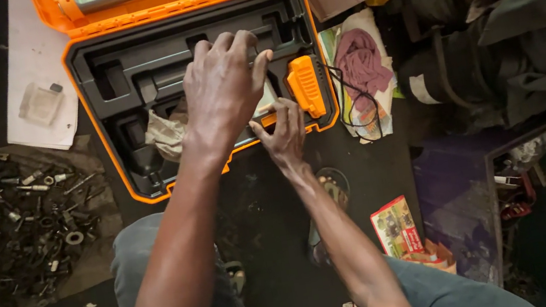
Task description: Organizing power tool batteries into an orange carrying case and wiping them with a cloth.
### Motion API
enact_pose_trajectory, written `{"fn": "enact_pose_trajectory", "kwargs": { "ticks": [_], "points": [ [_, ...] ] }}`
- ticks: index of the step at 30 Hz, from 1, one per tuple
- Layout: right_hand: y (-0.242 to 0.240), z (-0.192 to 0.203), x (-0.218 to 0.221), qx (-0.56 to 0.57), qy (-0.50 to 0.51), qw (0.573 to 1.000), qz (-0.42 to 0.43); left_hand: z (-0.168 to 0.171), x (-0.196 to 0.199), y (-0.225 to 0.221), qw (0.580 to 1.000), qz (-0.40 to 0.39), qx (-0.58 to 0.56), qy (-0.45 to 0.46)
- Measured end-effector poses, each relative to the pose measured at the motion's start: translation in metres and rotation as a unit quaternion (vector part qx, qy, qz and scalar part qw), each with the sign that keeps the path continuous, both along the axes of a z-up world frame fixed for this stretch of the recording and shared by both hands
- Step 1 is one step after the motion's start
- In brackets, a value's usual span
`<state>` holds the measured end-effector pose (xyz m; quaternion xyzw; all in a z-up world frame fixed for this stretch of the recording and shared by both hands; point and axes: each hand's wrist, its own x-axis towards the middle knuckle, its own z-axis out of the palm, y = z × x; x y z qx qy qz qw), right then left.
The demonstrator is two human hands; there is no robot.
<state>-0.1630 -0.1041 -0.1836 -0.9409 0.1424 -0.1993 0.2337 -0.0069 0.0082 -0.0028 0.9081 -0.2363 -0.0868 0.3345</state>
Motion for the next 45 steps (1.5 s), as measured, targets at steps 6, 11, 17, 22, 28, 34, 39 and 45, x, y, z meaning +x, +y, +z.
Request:
{"fn": "enact_pose_trajectory", "kwargs": {
  "ticks": [6, 11, 17, 22, 28, 34, 39, 45],
  "points": [
    [-0.013, 0.005, 0.000, 0.046, 0.067, 0.996, -0.021, 0.004, -0.003, -0.002, 1.000, -0.006, -0.002, -0.020],
    [-0.042, -0.009, -0.014, 0.205, -0.004, 0.975, -0.089, 0.007, -0.001, 0.003, 1.000, -0.003, -0.005, -0.002],
    [-0.073, 0.014, -0.012, 0.376, -0.149, 0.904, -0.138, 0.007, -0.001, 0.001, 1.000, -0.006, -0.002, 0.000],
    [-0.083, 0.003, -0.014, 0.437, -0.163, 0.873, -0.145, 0.008, -0.002, 0.003, 1.000, -0.004, -0.002, -0.010],
    [-0.065, -0.004, -0.010, 0.379, -0.024, 0.915, -0.138, 0.005, 0.001, 0.005, 1.000, 0.000, -0.004, -0.014],
    [-0.025, 0.017, 0.011, 0.084, 0.169, 0.980, -0.055, 0.004, 0.005, 0.009, 1.000, 0.006, 0.008, 0.002],
    [-0.007, 0.031, 0.026, 0.012, 0.233, 0.972, -0.012, 0.005, 0.004, 0.015, 1.000, 0.018, 0.015, -0.013],
    [-0.009, 0.038, 0.041, 0.038, 0.308, 0.950, -0.037, 0.011, 0.004, 0.021, 0.999, 0.024, 0.019, -0.014]
  ]
}}
